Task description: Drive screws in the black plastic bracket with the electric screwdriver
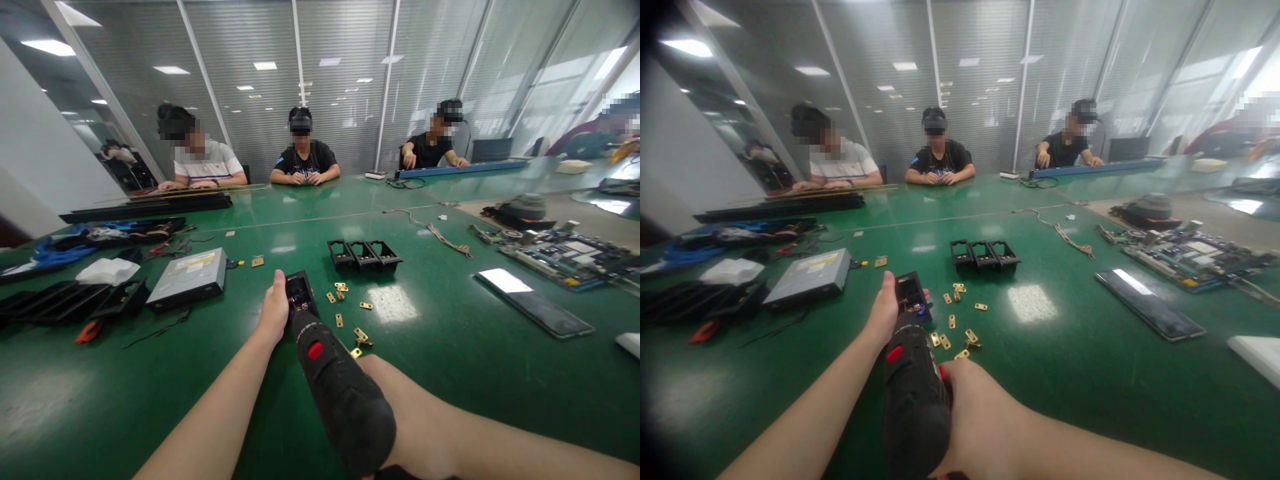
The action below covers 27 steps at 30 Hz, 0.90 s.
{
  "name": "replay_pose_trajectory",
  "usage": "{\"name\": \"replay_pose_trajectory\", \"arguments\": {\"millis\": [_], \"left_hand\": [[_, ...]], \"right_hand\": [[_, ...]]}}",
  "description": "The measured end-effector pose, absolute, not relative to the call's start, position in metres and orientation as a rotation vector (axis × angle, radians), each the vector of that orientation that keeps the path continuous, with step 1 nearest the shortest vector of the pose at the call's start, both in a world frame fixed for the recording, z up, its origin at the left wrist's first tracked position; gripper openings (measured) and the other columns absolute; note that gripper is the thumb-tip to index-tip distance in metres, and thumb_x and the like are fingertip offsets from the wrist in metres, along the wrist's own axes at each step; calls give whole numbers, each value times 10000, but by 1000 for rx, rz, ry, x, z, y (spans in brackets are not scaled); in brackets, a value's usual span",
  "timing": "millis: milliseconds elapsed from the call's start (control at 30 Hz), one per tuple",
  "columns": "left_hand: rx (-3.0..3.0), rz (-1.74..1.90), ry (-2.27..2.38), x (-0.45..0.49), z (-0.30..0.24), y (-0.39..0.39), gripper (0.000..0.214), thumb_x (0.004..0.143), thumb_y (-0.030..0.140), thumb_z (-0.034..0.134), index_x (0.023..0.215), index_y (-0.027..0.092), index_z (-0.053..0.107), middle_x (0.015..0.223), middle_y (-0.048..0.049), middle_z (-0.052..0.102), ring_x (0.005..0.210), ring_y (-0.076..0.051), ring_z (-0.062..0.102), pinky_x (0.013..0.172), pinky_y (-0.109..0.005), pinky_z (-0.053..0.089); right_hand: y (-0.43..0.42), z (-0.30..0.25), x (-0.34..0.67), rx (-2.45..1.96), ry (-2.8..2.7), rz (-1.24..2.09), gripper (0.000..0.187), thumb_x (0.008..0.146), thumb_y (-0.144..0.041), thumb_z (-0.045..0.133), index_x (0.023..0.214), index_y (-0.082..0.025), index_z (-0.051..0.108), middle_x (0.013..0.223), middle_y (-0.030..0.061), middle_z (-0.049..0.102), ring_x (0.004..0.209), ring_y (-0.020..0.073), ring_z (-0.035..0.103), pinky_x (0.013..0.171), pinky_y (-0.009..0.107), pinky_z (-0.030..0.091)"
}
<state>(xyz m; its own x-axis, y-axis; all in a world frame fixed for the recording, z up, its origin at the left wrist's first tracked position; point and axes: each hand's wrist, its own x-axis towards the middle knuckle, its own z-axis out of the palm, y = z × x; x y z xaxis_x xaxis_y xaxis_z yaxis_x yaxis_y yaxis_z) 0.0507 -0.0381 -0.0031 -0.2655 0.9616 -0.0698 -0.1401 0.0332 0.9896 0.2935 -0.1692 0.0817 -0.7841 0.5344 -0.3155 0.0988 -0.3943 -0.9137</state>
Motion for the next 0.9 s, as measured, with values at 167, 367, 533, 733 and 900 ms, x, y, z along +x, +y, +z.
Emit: {"name": "replay_pose_trajectory", "arguments": {"millis": [167, 367, 533, 733, 900], "left_hand": [[910, 1414, 1310, 51, -1, -39, 870, 869, 1006, 541, 980, 184, 804, 889, -172, 863, 816, -365, 847, 690, -438, 680], [891, 1403, 1314, 53, 5, -42, 809, 915, 948, 532, 990, 184, 788, 876, -159, 860, 807, -351, 844, 683, -426, 672], [885, 1413, 1294, 54, 7, -45, 787, 919, 927, 559, 1010, 173, 766, 893, -160, 857, 809, -332, 841, 662, -395, 655], [884, 1430, 1288, 54, 8, -48, 799, 891, 933, 599, 1035, 161, 749, 933, -172, 856, 839, -338, 843, 689, -412, 663], [948, 1453, 1319, 54, 6, -45, 880, 830, 993, 587, 996, 147, 762, 885, -173, 846, 825, -345, 837, 655, -395, 643]], "right_hand": [[-168, 78, 294, -860, -1501, 2285, 469, 502, -238, 1029, 750, -154, 640, 665, -24, 650, 551, 119, 618, 496, 214, 556], [-164, 83, 297, -837, -1595, 2218, 307, 586, -134, 915, 780, -148, 678, 693, -6, 670, 609, 146, 663, 500, 198, 529], [-165, 81, 295, -923, -1515, 2306, 448, 491, -242, 1047, 690, -149, 658, 664, 1, 687, 570, 120, 644, 474, 174, 534], [-165, 80, 295, -878, -1591, 2225, 393, 537, -173, 1037, 662, -146, 666, 646, -17, 682, 588, 115, 630, 523, 185, 498], [-165, 80, 294, -869, -1640, 2120, 426, 498, -68, 1012, 626, -156, 616, 645, -66, 629, 616, 80, 521, 551, 182, 412]]}}
